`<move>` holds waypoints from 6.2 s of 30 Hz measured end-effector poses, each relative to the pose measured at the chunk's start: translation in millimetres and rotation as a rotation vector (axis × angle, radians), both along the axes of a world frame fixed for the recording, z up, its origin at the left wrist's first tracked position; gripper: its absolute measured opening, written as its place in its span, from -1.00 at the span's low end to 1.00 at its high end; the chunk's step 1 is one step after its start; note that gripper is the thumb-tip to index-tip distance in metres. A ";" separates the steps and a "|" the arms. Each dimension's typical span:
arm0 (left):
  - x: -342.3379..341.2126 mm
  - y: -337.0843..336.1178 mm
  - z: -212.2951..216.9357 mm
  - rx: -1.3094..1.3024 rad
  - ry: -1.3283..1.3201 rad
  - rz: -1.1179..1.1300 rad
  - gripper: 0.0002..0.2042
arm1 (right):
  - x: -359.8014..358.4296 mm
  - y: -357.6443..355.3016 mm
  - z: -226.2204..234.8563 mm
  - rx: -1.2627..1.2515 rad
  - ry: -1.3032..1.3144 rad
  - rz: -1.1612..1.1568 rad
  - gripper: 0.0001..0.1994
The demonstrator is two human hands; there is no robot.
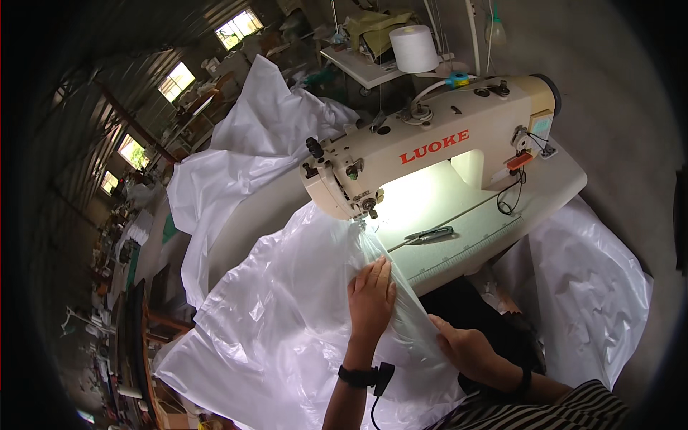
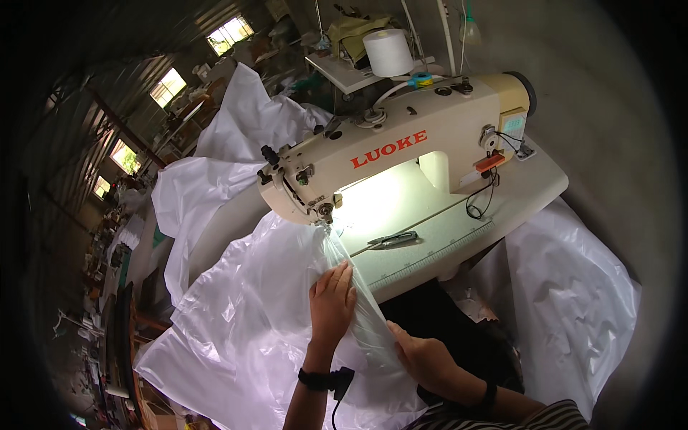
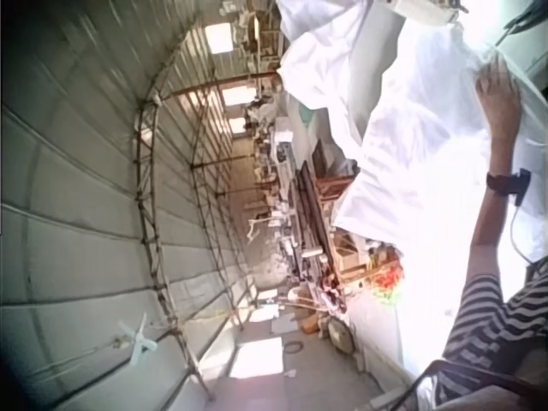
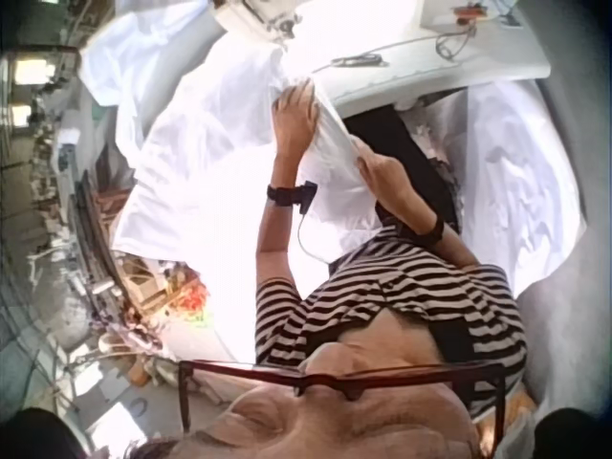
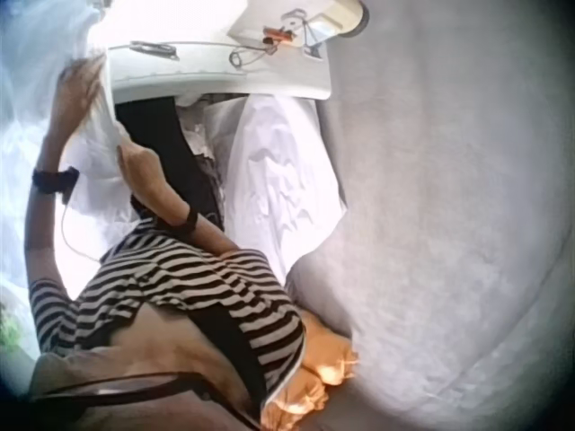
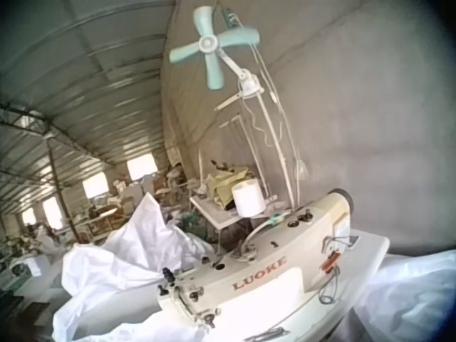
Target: Sewing white plastic or fabric sheets using an industrial sewing machine.
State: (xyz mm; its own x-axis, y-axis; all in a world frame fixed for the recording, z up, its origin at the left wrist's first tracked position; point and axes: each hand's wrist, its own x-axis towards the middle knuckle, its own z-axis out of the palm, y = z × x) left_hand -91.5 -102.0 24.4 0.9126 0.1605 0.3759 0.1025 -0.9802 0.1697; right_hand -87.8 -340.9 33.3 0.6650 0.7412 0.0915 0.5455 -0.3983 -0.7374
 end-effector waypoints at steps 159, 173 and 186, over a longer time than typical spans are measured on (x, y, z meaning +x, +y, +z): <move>-199.7 -56.4 -34.3 -0.342 -0.434 0.403 -0.71 | 8.7 -24.2 -29.6 0.286 1.396 0.331 -0.62; -232.7 32.0 -20.7 0.017 -0.554 0.834 -0.69 | 21.2 -66.7 -65.1 0.065 0.864 0.061 -0.59; -155.0 -90.5 -13.0 -0.456 -0.233 0.312 -0.82 | 34.0 -68.9 -49.7 -0.032 0.696 0.150 -0.55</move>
State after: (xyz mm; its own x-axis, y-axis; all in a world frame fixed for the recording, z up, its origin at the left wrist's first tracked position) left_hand -246.5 -192.5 11.4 0.6983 0.5998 0.3907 0.2833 -0.7328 0.6187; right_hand -53.8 -409.8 -16.4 0.4519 0.8245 -0.3406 0.0026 -0.3830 -0.9237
